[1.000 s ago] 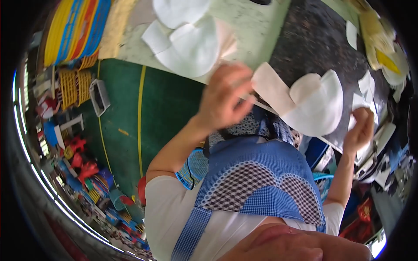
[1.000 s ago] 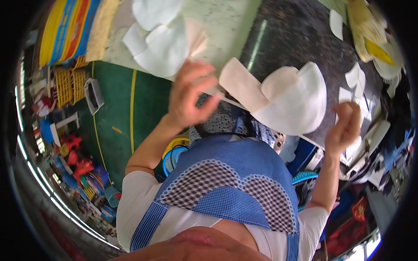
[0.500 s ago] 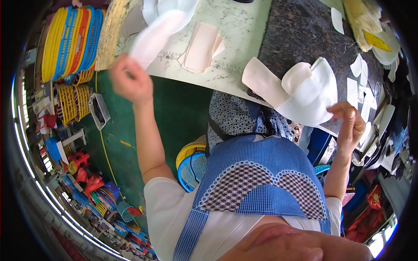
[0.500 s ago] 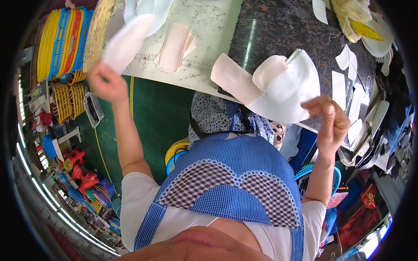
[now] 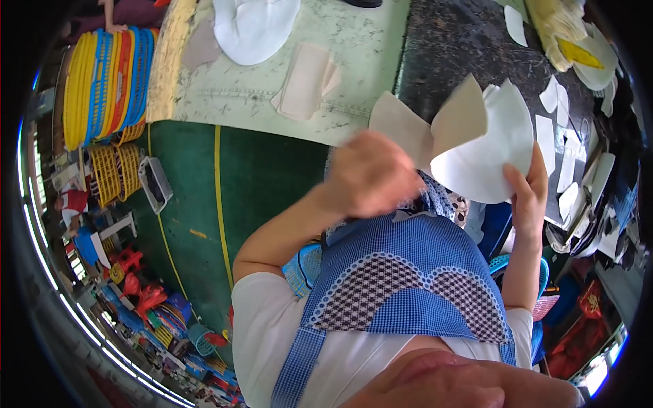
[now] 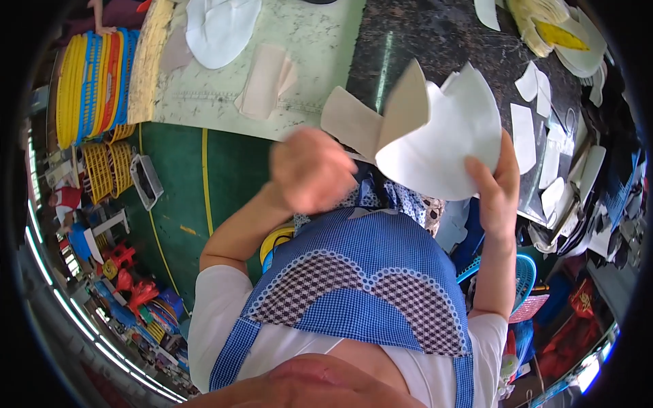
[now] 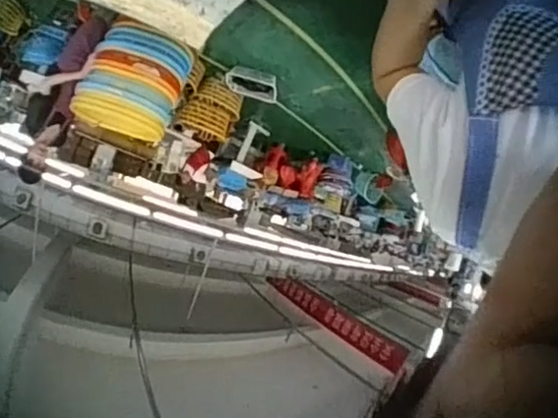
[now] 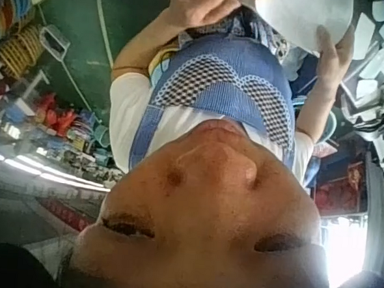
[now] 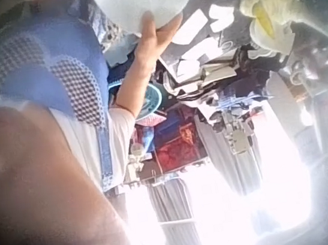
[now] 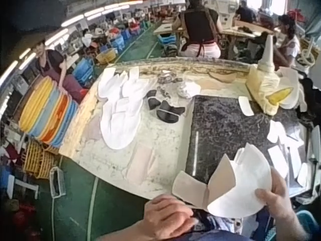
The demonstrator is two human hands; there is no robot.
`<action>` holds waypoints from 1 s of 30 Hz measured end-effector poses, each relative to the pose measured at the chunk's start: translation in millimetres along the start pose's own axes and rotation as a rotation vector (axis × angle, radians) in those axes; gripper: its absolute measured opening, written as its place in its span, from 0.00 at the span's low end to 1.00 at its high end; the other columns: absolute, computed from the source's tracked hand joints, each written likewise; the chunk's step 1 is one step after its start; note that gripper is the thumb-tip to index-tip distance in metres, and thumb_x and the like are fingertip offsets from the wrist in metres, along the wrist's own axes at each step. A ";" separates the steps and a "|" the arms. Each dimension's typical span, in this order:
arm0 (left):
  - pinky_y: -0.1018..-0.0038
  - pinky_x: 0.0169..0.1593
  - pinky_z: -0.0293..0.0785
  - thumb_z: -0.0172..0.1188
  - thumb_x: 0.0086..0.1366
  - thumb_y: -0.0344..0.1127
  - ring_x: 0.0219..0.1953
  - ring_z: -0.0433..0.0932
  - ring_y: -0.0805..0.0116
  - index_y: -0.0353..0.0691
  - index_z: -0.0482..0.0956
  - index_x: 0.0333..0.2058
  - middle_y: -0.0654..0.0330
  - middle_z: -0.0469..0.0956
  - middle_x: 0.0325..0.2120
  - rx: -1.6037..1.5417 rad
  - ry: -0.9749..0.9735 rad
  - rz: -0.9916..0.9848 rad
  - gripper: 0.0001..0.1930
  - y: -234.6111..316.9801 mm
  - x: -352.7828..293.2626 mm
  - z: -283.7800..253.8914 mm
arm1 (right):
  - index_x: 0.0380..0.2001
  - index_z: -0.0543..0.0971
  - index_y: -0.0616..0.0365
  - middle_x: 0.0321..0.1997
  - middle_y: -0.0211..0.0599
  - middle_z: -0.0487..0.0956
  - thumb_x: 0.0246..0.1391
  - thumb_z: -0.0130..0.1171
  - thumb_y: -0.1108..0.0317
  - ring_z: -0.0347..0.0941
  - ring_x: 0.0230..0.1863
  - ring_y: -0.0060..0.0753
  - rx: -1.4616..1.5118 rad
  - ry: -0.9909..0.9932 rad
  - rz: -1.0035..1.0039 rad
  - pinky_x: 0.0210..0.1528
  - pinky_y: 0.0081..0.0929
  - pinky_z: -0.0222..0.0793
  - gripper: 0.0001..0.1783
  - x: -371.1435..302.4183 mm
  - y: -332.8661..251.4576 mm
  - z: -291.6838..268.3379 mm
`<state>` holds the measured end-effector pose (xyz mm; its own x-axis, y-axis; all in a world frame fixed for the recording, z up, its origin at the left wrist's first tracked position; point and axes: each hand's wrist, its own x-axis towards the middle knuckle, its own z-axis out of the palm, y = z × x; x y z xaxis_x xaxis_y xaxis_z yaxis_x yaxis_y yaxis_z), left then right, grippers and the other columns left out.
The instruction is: Sorting, stacking, and marking various shoe components on a workbench in a factory setting.
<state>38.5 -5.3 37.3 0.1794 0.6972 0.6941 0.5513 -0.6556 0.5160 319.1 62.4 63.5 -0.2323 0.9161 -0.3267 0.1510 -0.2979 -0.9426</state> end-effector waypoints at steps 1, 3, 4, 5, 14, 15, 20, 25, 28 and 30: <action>0.69 0.31 0.72 0.64 0.57 0.32 0.23 0.75 0.63 0.39 0.76 0.26 0.61 0.79 0.25 0.084 0.016 -0.098 0.06 -18.4 -7.2 -13.1 | 0.61 0.63 0.63 0.51 0.41 0.76 0.50 0.54 0.76 0.75 0.49 0.30 0.006 -0.005 -0.002 0.53 0.28 0.69 0.32 1.1 6.7 -3.4; 0.67 0.31 0.70 0.66 0.56 0.33 0.25 0.74 0.62 0.36 0.78 0.29 0.57 0.78 0.27 0.211 0.095 -0.439 0.08 -57.6 -27.7 -41.5 | 0.65 0.59 0.61 0.59 0.45 0.71 0.48 0.56 0.75 0.73 0.53 0.34 -0.291 0.048 -0.231 0.56 0.31 0.68 0.38 3.3 17.8 -4.7; 0.68 0.33 0.70 0.67 0.56 0.33 0.28 0.74 0.61 0.36 0.79 0.31 0.57 0.78 0.28 0.416 0.115 -0.470 0.09 -74.3 -28.2 -51.7 | 0.69 0.54 0.58 0.63 0.46 0.67 0.47 0.56 0.78 0.71 0.56 0.36 -0.350 -0.006 -0.262 0.57 0.33 0.68 0.44 4.7 17.9 -5.6; 0.68 0.35 0.70 0.67 0.56 0.34 0.30 0.74 0.61 0.35 0.79 0.34 0.56 0.77 0.29 0.628 0.137 -0.495 0.10 -87.0 -28.5 -58.7 | 0.69 0.54 0.58 0.63 0.46 0.67 0.47 0.56 0.78 0.71 0.56 0.36 -0.342 -0.019 -0.266 0.57 0.33 0.68 0.44 5.8 15.6 -2.6; 0.61 0.45 0.70 0.68 0.51 0.33 0.40 0.74 0.55 0.40 0.79 0.32 0.55 0.75 0.35 0.560 0.105 -0.748 0.10 -100.8 -39.5 -57.4 | 0.64 0.63 0.56 0.56 0.39 0.72 0.52 0.64 0.74 0.70 0.50 0.30 -0.622 0.342 -0.568 0.48 0.26 0.68 0.37 12.5 14.9 -18.3; 0.61 0.45 0.70 0.68 0.51 0.33 0.40 0.74 0.55 0.40 0.79 0.32 0.55 0.75 0.35 0.566 0.114 -0.752 0.10 -99.7 -40.1 -60.5 | 0.49 0.71 0.60 0.44 0.38 0.76 0.57 0.60 0.73 0.71 0.38 0.23 -0.461 0.397 -0.633 0.38 0.18 0.67 0.17 14.5 18.8 -25.0; 0.73 0.42 0.73 0.65 0.58 0.28 0.37 0.77 0.69 0.38 0.74 0.32 0.56 0.78 0.38 0.158 0.419 -0.735 0.07 -106.1 -45.6 -77.8 | 0.21 0.67 0.55 0.16 0.27 0.69 0.68 0.42 0.66 0.58 0.15 0.13 -0.348 0.264 -0.509 0.18 0.14 0.49 0.18 -7.9 7.8 -32.2; 0.81 0.37 0.73 0.61 0.64 0.29 0.30 0.77 0.78 0.35 0.71 0.40 0.57 0.80 0.33 -0.370 0.576 -0.826 0.09 -70.8 0.2 -88.6 | 0.13 0.71 0.63 0.17 0.43 0.76 0.69 0.37 0.50 0.70 0.18 0.28 -0.409 -0.164 -0.406 0.22 0.23 0.63 0.35 -25.6 -6.5 -11.3; 0.75 0.37 0.75 0.60 0.63 0.30 0.31 0.79 0.73 0.36 0.73 0.41 0.57 0.80 0.35 -0.466 0.079 -0.760 0.09 -12.7 14.5 -77.6 | 0.25 0.81 0.68 0.29 0.47 0.81 0.60 0.35 0.30 0.80 0.32 0.43 -0.216 -0.360 -0.470 0.37 0.32 0.75 0.46 -22.3 -13.5 16.0; 0.73 0.36 0.76 0.60 0.62 0.31 0.30 0.81 0.69 0.36 0.74 0.42 0.57 0.81 0.33 -0.553 -0.392 -0.669 0.11 -1.7 18.2 -60.2 | 0.44 0.76 0.66 0.36 0.45 0.81 0.55 0.56 0.42 0.80 0.37 0.39 -0.064 -0.357 -0.403 0.42 0.30 0.74 0.33 -22.0 -13.9 33.0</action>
<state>-8.2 -9.0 79.3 0.2823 0.9593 0.0026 0.1927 -0.0594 0.9795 290.4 37.5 81.6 -0.5939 0.8032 0.0464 0.0378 0.0855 -0.9956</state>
